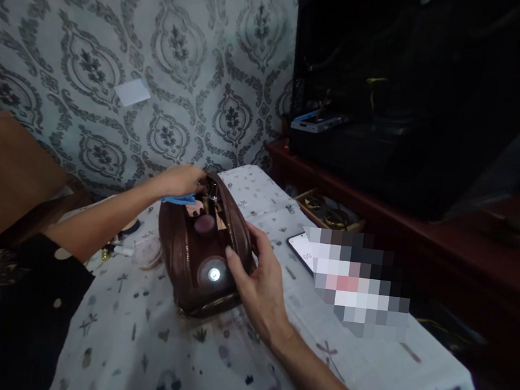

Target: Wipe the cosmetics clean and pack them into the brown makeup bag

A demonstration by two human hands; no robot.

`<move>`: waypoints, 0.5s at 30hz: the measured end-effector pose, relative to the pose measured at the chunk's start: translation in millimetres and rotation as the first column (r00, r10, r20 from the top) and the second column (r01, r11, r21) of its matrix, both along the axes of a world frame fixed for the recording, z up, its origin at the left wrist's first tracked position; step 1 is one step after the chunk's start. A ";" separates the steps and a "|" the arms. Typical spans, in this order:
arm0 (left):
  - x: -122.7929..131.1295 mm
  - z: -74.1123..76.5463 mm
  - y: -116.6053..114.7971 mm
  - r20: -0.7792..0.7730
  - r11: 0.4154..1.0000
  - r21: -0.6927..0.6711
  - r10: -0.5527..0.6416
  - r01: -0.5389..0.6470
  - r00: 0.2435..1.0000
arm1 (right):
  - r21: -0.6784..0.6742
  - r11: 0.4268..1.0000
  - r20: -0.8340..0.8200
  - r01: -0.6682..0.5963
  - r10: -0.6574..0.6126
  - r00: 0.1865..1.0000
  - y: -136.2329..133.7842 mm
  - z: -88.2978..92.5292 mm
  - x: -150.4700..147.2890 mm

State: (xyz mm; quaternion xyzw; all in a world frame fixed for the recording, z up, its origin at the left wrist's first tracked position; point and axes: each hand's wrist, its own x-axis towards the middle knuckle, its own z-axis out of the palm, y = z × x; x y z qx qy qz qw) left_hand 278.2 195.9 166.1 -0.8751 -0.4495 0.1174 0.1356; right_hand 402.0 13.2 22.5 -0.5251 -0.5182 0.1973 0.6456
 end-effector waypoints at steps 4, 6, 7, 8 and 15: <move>2.8 -6.0 0.8 0.032 0.998 0.046 0.029 -0.031 0.999 | 0.008 1.000 -0.021 -0.015 0.015 1.000 0.3 -0.7 -0.3; 1.9 -8.2 0.4 0.041 0.998 0.054 0.027 -0.029 0.999 | 0.013 1.000 -0.030 -0.023 0.024 0.999 -0.2 0.0 -0.2; 1.1 -8.7 0.2 0.042 0.998 0.053 0.023 -0.025 0.999 | 0.017 1.000 -0.033 -0.023 0.024 0.999 -0.5 0.5 -0.1; 0.2 -8.9 0.0 0.040 0.998 0.051 0.018 -0.020 0.999 | 0.020 1.000 -0.033 -0.024 0.025 0.999 -0.7 1.0 0.0; -2.1 -3.6 -1.7 0.006 1.000 0.028 0.011 -0.012 1.000 | 0.017 0.999 -0.060 -0.043 0.044 0.997 -1.5 1.8 -0.3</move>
